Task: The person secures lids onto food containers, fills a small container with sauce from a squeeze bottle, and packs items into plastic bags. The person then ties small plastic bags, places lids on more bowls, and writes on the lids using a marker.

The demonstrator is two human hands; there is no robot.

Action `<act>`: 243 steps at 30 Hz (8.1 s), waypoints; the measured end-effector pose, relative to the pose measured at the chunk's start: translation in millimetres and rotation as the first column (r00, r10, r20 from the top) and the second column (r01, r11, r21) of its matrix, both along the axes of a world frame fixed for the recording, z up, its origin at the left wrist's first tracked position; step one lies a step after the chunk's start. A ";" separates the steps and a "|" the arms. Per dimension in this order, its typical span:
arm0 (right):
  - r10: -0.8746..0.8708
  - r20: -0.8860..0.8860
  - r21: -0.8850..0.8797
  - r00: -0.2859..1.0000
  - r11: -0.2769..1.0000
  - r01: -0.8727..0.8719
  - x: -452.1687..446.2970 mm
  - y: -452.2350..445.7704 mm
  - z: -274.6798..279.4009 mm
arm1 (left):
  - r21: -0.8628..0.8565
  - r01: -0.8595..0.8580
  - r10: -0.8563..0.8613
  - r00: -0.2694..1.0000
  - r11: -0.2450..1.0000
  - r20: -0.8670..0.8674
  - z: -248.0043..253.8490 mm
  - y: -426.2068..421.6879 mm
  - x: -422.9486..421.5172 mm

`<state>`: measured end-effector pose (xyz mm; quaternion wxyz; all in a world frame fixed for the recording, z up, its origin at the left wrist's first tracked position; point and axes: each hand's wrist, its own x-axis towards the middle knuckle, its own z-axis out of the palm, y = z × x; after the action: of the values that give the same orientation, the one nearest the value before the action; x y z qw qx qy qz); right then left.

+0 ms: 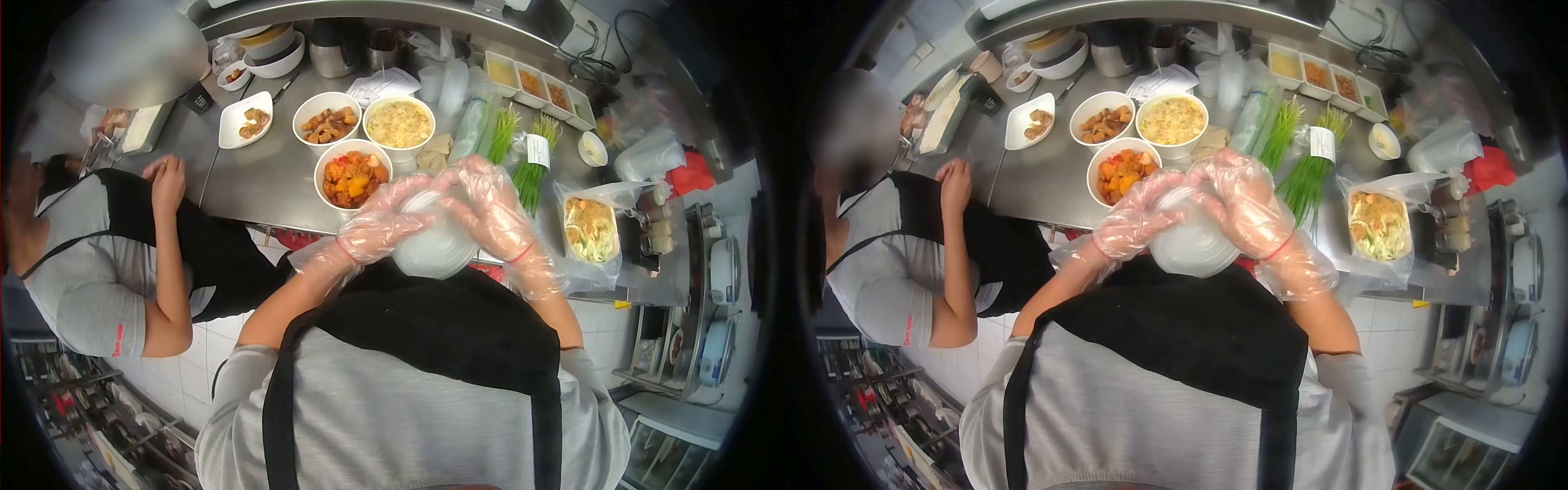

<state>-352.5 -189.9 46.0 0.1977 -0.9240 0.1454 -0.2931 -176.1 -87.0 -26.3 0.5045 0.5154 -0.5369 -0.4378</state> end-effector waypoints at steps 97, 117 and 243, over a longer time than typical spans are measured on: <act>-0.239 -0.124 -0.256 0.963 0.946 0.201 96.7 -49.0 -145.6 | 0.033 -0.583 0.434 0.640 0.812 0.635 -60.8 -43.3 67.6; 0.397 -0.030 0.106 0.917 0.914 -0.392 230.5 18.2 -157.0 | 0.372 -0.910 0.970 0.104 0.182 -0.221 -146.0 112.1 164.5; -0.401 0.299 0.474 0.866 0.850 0.230 -134.7 -37.4 -49.7 | -0.062 0.187 -0.191 0.979 0.980 -0.068 11.8 -58.2 -115.1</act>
<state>-487.2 -227.3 -3.7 0.3660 -0.7445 0.3163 -0.4601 -291.2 -145.2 -14.4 0.4943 0.4311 -0.5764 -0.4874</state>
